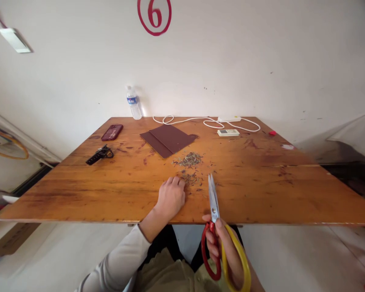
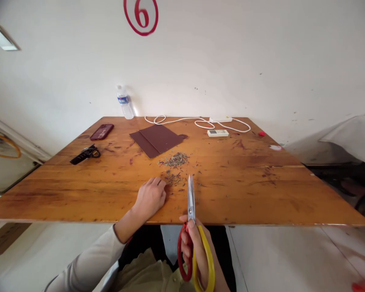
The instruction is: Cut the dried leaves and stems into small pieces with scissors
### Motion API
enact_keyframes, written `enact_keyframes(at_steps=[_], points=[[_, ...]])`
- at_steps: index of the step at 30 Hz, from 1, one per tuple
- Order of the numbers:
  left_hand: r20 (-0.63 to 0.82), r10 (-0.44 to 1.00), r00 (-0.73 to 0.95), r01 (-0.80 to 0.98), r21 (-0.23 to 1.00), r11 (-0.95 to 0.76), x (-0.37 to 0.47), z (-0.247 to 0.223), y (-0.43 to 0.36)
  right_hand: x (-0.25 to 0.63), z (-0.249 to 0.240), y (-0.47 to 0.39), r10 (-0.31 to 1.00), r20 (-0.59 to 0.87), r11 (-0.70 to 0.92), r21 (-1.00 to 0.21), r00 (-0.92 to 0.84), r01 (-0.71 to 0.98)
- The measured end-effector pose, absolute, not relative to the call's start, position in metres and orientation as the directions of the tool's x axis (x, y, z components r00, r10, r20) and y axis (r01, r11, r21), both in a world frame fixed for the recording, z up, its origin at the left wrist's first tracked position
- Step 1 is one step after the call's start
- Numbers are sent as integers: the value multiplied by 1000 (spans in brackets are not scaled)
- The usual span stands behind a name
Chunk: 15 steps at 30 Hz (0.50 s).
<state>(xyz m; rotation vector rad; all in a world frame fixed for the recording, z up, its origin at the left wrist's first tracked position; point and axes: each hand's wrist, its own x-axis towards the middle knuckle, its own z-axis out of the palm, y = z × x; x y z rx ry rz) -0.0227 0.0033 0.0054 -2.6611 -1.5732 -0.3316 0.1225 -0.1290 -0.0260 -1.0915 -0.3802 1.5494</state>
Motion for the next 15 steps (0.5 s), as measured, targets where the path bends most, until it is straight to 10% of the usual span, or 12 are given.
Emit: enact_keyframes(at_steps=[15], points=[[175, 814, 554, 770, 265, -581, -22, 18, 17, 131, 5, -98, 916, -392, -247, -715, 82, -654]])
